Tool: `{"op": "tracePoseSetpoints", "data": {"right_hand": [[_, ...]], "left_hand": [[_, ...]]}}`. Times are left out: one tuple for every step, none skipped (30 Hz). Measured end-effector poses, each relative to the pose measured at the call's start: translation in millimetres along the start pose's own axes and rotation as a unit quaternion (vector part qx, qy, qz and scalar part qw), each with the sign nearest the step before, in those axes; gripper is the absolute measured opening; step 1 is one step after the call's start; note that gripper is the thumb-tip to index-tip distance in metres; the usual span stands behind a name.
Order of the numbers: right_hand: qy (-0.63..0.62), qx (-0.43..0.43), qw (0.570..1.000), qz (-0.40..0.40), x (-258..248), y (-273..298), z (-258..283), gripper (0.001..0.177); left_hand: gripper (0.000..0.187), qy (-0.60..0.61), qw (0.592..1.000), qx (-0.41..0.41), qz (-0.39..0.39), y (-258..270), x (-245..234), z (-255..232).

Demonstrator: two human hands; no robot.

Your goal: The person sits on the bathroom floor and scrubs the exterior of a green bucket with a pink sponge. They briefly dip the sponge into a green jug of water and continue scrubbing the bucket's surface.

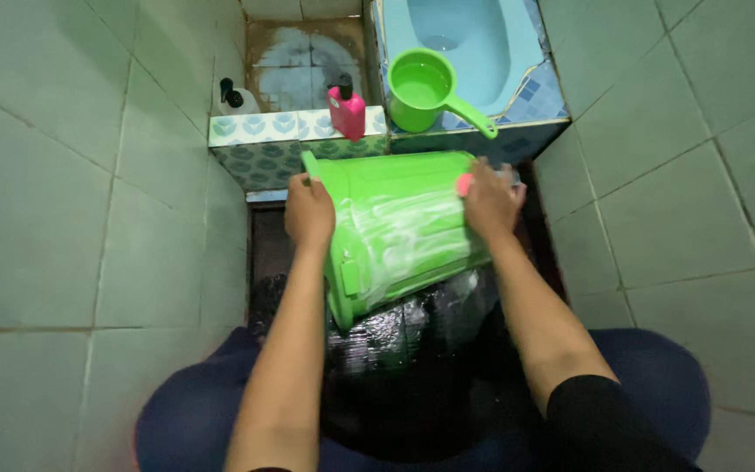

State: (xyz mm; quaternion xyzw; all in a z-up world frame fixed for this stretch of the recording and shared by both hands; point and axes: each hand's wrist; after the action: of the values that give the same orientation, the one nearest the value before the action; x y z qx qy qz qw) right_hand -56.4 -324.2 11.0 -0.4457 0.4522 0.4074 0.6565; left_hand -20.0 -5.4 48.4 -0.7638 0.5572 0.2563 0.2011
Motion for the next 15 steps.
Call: {"op": "tracePoseSetpoints", "data": {"right_hand": [[-0.006,0.0,1.0,-0.028,4.3,-3.0,-12.6,0.05],[-0.012,-0.001,0.998,-0.056,7.3,-3.0,-19.3,0.049],[-0.018,0.0,0.996,-0.084,8.9,-2.2,-18.8,0.048],[-0.062,-0.003,0.996,-0.07,10.2,1.6,-12.5,0.048],[-0.109,-0.008,0.993,-0.053,12.9,8.5,3.0,0.047],[-0.128,-0.024,0.991,-0.037,15.2,15.7,23.5,0.047],[-0.145,-0.037,0.988,-0.021,16.6,26.6,45.7,0.046],[-0.147,0.003,0.987,0.057,17.7,37.5,69.9,0.043],[-0.175,-0.078,0.981,0.026,16.2,52.4,88.9,0.044],[-0.203,-0.159,0.966,-0.005,13.4,65.3,102.4,0.047],[-0.198,-0.19,0.961,-0.023,10.5,75.9,110.8,0.048],[-0.194,-0.221,0.955,-0.041,7.7,84.2,114.4,0.049],[-0.188,-0.251,0.948,-0.061,4.9,85.3,110.8,0.051],[-0.176,-0.219,0.957,-0.071,2.2,84.7,100.3,0.053],[-0.164,-0.188,0.965,-0.08,0.8,79.6,86.0,0.056]], "left_hand": [[0.043,0.0,1.0,-0.007,0.005,0.5,-2.2,-0.3],[0.042,0.001,1.0,-0.015,0.009,-0.1,-3.9,-0.2],[0.042,0.002,1.0,-0.021,0.015,-0.7,-3.0,-1.6],[0.045,0.014,1.0,-0.011,0.019,1.1,0.2,-3.2],[0.048,0.025,0.999,-0.002,0.02,4.5,3.3,-4.0],[0.052,0.035,0.999,0.006,0.022,7.7,7.2,-4.8],[0.055,0.01,1.0,0.005,0.023,11.1,11.2,-4.6],[0.057,-0.016,1.0,0.004,0.025,14.0,14.7,-4.2],[0.061,-0.043,0.999,0.003,0.027,16.3,17.3,-4.4],[0.059,-0.049,0.998,0.008,0.024,17.6,18.6,-4.3],[0.057,-0.055,0.998,0.012,0.022,18.5,17.9,-3.0],[0.056,-0.06,0.998,0.017,0.021,19.8,16.5,-1.4],[0.055,-0.062,0.998,0.025,0.017,19.9,16.1,-1.6],[0.055,-0.063,0.997,0.033,0.013,20.5,15.3,-1.7],[0.055,-0.065,0.997,0.041,0.009,20.7,14.5,-1.8]]}}
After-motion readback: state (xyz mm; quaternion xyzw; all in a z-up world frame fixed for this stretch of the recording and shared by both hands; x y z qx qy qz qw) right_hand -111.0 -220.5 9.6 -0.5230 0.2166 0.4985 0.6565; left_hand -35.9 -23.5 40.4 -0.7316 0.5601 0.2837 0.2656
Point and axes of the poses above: each hand's wrist, its own y-axis away from the middle knuckle, its own x-axis out of the palm, z = x × y, and after that the axes turned 5 degrees about x, right-handed
